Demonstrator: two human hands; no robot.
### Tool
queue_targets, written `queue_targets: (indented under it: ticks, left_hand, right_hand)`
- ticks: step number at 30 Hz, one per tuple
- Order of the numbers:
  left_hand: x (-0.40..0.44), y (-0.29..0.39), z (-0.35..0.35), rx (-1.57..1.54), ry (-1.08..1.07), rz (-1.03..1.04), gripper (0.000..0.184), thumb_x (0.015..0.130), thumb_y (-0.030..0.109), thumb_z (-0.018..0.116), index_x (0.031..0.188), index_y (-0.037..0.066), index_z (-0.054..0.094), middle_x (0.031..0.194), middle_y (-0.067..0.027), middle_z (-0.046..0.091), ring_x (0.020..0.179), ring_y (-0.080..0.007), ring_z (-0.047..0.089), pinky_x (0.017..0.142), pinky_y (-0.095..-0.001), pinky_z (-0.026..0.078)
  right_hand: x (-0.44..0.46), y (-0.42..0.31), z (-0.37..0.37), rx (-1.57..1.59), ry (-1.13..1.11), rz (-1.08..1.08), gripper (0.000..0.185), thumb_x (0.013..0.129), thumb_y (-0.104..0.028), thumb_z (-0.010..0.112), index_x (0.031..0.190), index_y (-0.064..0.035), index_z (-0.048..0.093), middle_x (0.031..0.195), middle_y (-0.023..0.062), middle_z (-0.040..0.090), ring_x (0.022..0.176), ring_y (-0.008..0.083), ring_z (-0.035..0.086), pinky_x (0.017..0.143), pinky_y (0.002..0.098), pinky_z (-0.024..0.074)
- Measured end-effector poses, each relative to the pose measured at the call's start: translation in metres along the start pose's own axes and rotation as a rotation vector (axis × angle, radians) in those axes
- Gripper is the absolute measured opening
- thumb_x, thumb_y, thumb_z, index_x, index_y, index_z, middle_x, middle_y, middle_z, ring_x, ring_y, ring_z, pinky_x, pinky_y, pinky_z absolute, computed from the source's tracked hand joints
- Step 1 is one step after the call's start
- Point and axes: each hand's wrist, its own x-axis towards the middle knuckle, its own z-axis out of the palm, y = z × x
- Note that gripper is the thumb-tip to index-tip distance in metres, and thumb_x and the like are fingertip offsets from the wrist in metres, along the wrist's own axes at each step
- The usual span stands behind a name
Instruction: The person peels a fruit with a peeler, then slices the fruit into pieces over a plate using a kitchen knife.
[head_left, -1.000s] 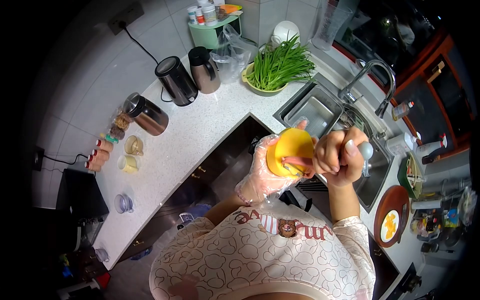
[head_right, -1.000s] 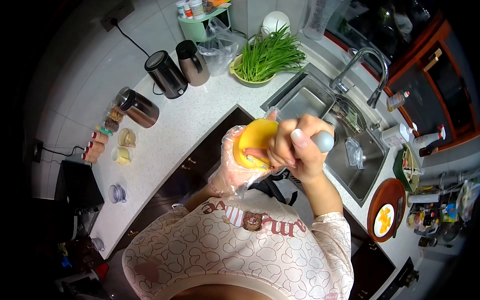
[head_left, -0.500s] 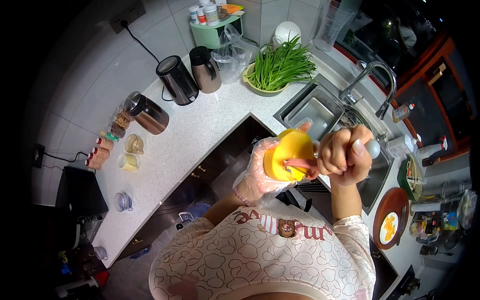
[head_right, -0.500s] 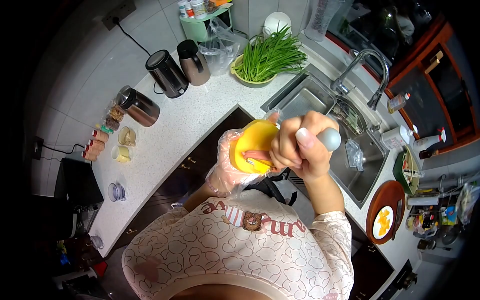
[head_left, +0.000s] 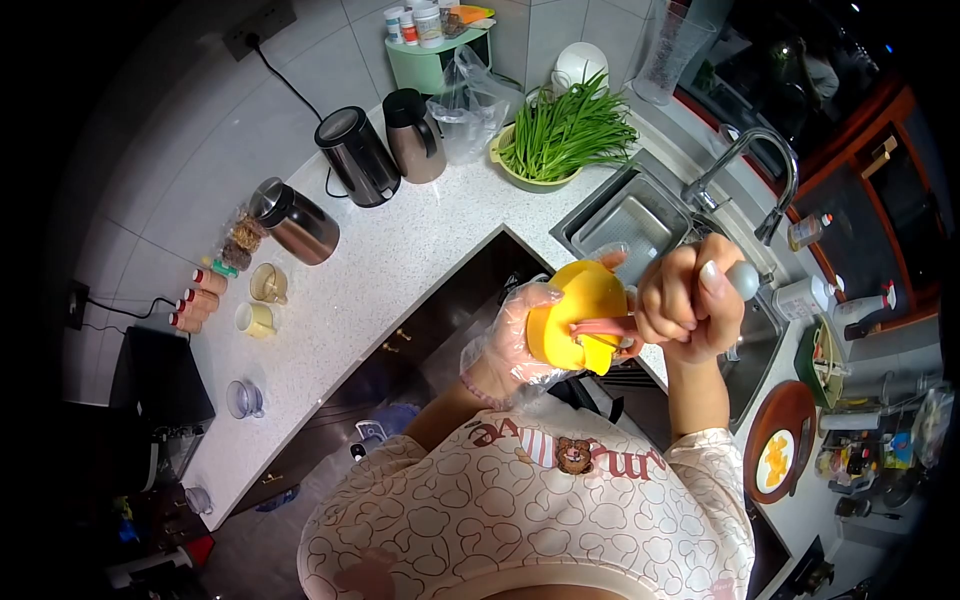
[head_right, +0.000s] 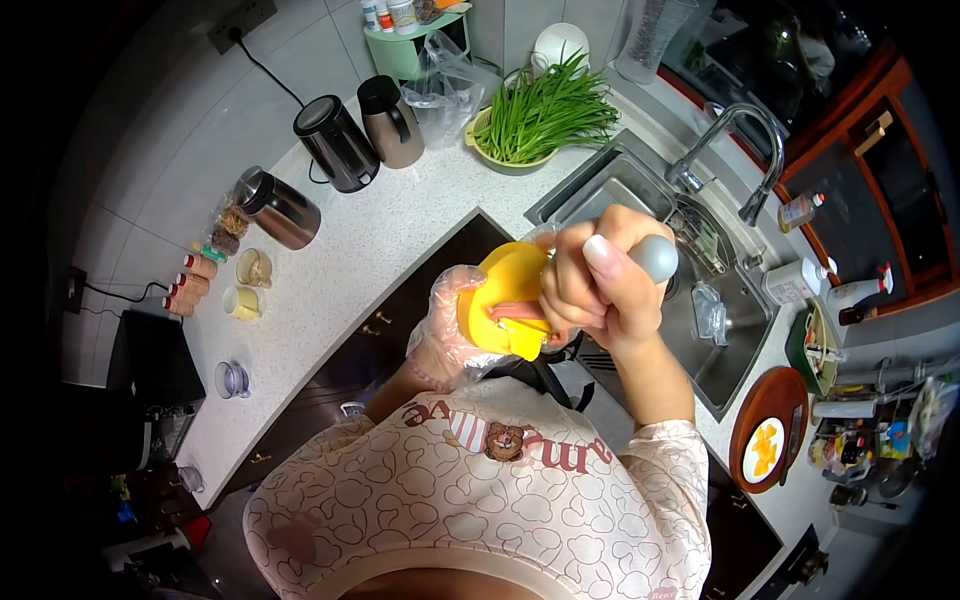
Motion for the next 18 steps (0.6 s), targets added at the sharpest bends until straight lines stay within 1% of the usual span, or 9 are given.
queue_targets:
  ticks: [4, 6, 8, 14, 18]
  left_hand:
    - [0.000, 0.005, 0.003, -0.031, -0.070, -0.011, 0.081, 0.079, 0.031, 0.056, 0.149, 0.004, 0.024, 0.126, -0.0219, 0.052, 0.113, -0.0320, 0.056, 0.101, -0.0449, 0.043]
    - [0.000, 0.007, 0.004, -0.001, -0.051, -0.019, 0.082, 0.078, 0.029, 0.056, 0.149, 0.003, 0.024, 0.127, -0.0225, 0.052, 0.114, -0.0323, 0.056, 0.102, -0.0442, 0.043]
    - [0.000, 0.008, 0.003, 0.063, 0.038, -0.031, 0.082, 0.078, 0.028, 0.056, 0.149, 0.003, 0.024, 0.127, -0.0227, 0.052, 0.114, -0.0325, 0.056, 0.102, -0.0441, 0.043]
    - [0.006, 0.006, 0.002, 0.019, -0.011, -0.044, 0.083, 0.076, 0.026, 0.057, 0.148, 0.002, 0.023, 0.125, -0.0220, 0.053, 0.114, -0.0315, 0.056, 0.102, -0.0433, 0.043]
    - [0.008, 0.009, 0.005, 0.058, 0.017, -0.085, 0.086, 0.075, 0.028, 0.058, 0.149, 0.005, 0.021, 0.126, -0.0227, 0.051, 0.112, -0.0329, 0.056, 0.099, -0.0439, 0.045]
  right_hand:
    - [0.004, 0.000, -0.001, 0.004, 0.009, 0.020, 0.025, 0.095, -0.010, 0.048, 0.073, -0.0067, 0.036, 0.050, 0.0047, 0.036, 0.036, 0.0068, 0.026, 0.031, 0.0255, 0.0257]
    - [0.006, 0.000, -0.002, 0.009, 0.010, 0.018, 0.025, 0.095, -0.011, 0.047, 0.073, -0.0071, 0.036, 0.050, 0.0045, 0.036, 0.036, 0.0066, 0.026, 0.030, 0.0255, 0.0253]
    - [0.008, 0.000, -0.004, 0.003, 0.009, 0.010, 0.026, 0.096, -0.011, 0.047, 0.073, -0.0075, 0.035, 0.050, 0.0043, 0.036, 0.036, 0.0063, 0.026, 0.030, 0.0254, 0.0248]
    - [0.010, -0.001, -0.011, 0.054, 0.062, 0.012, 0.026, 0.096, -0.009, 0.045, 0.073, -0.0090, 0.033, 0.050, 0.0035, 0.034, 0.035, 0.0054, 0.024, 0.029, 0.0243, 0.0228]
    - [0.012, -0.002, -0.017, 0.016, 0.095, -0.016, 0.027, 0.096, -0.010, 0.044, 0.072, -0.0105, 0.031, 0.051, 0.0031, 0.033, 0.036, 0.0054, 0.023, 0.030, 0.0234, 0.0211]
